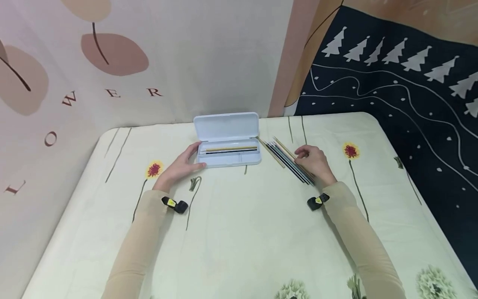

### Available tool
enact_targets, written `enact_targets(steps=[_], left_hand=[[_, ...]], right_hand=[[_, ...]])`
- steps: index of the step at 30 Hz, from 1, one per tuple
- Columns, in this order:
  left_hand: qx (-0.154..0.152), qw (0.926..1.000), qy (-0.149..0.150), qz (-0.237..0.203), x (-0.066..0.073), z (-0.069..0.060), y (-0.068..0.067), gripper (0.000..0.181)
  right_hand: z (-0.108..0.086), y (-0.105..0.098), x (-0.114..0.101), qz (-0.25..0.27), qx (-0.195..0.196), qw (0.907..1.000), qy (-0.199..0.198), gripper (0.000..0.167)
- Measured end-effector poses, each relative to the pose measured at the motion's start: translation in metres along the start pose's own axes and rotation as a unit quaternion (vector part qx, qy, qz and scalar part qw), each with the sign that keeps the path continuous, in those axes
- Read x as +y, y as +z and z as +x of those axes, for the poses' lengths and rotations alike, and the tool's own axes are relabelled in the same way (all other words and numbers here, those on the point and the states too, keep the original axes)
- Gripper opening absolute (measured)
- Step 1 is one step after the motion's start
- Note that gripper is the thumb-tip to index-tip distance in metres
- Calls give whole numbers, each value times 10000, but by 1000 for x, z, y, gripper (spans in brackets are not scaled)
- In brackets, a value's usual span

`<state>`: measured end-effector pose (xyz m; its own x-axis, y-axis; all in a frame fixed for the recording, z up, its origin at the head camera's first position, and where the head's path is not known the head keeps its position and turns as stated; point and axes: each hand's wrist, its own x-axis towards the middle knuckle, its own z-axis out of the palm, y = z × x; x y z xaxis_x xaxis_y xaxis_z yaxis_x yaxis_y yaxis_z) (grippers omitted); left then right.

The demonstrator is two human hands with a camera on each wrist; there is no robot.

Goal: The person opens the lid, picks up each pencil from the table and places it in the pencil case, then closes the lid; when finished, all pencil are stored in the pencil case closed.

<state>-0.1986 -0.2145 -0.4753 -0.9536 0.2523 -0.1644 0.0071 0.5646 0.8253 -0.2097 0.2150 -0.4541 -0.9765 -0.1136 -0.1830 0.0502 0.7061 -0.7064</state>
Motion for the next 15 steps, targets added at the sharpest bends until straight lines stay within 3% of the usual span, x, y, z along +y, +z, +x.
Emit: enact_targets(steps=[15], left_hand=[[17,10000,-38,-77,3,0,0,88]], right_hand=[[-4,-5,2,153,54,9999,56,28]])
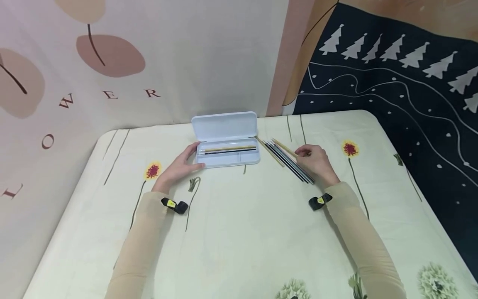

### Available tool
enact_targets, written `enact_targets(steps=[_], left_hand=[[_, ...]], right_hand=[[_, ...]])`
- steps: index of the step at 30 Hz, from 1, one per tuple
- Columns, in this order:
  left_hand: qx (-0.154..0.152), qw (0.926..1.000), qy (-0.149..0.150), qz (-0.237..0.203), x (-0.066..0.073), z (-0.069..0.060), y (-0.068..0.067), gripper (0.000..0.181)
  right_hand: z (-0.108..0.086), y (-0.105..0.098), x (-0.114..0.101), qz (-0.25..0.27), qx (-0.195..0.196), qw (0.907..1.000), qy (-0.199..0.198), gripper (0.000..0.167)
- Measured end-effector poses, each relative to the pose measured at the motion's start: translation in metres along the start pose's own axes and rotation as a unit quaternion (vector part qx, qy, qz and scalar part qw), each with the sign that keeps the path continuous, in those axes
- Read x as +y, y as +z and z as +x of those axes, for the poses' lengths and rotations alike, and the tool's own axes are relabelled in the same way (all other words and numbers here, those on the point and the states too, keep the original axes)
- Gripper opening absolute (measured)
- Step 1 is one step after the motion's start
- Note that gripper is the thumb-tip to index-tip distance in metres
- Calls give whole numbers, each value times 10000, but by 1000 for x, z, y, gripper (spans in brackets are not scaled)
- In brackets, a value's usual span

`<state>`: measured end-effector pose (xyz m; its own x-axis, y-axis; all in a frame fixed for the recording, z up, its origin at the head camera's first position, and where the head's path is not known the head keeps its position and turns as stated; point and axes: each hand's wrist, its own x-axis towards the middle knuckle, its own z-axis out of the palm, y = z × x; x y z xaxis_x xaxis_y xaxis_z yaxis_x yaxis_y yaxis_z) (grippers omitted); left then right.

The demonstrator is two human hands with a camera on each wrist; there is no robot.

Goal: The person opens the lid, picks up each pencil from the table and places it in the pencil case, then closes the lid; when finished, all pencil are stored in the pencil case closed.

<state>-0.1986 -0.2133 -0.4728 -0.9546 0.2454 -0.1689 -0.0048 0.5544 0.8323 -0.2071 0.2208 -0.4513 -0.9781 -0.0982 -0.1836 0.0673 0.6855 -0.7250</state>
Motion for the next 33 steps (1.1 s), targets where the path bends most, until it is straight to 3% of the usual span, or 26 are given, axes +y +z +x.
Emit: enact_targets(steps=[14,22,29,33], left_hand=[[17,10000,-48,-68,3,1,3,87],[34,9999,-77,-97,5,1,4,86],[60,9997,-203,-105,3,0,3,86],[96,9997,-196,-113,3,-2,2,86]], right_hand=[[-3,-5,-6,47,-77,9998,-187,29],[3,4,-12,156,-245,9961,-834,26],[12,15,-24,396,-433,9932,-1004,23],[20,21,-31,552,-449,9887,-1322,22]])
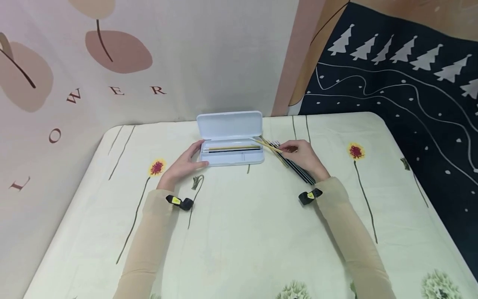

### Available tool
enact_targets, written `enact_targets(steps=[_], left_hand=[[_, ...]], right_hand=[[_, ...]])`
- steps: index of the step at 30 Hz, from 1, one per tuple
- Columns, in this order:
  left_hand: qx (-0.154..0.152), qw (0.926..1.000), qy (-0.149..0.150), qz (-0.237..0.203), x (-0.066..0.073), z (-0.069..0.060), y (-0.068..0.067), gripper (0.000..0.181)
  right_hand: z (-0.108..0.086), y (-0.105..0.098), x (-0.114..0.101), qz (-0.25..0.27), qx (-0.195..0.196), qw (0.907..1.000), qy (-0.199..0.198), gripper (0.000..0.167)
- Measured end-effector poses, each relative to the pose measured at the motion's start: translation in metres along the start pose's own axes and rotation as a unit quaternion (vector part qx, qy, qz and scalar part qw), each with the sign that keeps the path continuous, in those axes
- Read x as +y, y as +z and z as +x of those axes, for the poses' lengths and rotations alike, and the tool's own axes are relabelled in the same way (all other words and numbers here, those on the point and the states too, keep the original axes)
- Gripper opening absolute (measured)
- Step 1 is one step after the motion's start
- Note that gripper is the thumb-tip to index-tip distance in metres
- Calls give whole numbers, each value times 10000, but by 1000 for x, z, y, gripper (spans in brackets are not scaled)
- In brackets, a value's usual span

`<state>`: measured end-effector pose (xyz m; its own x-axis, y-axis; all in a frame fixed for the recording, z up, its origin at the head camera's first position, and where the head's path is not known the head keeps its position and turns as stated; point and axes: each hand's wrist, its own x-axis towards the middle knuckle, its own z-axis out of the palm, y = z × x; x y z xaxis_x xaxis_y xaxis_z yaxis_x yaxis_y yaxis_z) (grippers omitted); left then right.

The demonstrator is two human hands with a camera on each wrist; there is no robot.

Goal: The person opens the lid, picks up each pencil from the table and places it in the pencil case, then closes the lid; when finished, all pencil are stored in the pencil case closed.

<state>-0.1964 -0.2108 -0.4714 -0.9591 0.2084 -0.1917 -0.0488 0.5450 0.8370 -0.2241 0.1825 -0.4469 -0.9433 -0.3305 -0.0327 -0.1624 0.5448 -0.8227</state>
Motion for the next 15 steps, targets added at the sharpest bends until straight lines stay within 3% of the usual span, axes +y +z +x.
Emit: enact_targets(steps=[6,15], left_hand=[[-1,9999,125,-31,4,2,1,86],[6,10000,-13,68,3,0,1,87]], right_hand=[[13,5,-10,-108,36,9999,-12,21],[33,19,-21,-194,-146,9983,-529,19]])
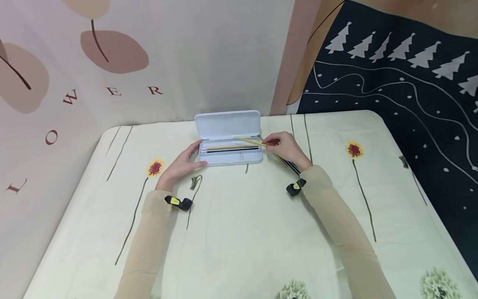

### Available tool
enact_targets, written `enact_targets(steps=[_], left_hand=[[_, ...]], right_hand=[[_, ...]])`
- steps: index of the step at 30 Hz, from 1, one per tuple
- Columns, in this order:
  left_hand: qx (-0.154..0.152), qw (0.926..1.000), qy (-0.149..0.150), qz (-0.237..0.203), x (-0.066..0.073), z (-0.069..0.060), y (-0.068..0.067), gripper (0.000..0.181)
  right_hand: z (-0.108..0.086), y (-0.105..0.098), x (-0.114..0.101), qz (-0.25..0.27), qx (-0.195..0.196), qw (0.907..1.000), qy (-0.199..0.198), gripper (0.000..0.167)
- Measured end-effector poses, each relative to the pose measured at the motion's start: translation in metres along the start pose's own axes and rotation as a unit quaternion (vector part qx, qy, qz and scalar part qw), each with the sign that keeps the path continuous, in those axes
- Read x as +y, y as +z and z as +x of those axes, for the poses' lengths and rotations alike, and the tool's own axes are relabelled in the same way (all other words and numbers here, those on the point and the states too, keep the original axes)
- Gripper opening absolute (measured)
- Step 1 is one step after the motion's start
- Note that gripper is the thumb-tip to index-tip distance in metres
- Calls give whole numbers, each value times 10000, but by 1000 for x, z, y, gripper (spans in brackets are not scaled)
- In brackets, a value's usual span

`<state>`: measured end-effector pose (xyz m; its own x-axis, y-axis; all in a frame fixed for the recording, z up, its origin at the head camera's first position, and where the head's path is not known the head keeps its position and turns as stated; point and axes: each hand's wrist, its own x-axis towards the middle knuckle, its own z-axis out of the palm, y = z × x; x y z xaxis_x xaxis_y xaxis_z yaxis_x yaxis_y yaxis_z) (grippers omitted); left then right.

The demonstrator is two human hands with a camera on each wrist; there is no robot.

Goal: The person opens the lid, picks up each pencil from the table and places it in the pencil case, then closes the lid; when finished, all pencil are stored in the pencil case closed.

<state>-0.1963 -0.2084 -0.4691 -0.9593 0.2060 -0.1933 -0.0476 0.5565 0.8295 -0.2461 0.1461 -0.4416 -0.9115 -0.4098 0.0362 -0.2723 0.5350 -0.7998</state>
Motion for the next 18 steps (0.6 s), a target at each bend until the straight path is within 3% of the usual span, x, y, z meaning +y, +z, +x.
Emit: enact_targets(steps=[9,18], left_hand=[[-17,10000,37,-1,-2,-1,0,87],[-18,10000,42,-68,-6,1,1,87]], right_hand=[[16,19,-8,187,-108,9994,-281,17],[30,34,-21,306,-227,9991,-158,16]])
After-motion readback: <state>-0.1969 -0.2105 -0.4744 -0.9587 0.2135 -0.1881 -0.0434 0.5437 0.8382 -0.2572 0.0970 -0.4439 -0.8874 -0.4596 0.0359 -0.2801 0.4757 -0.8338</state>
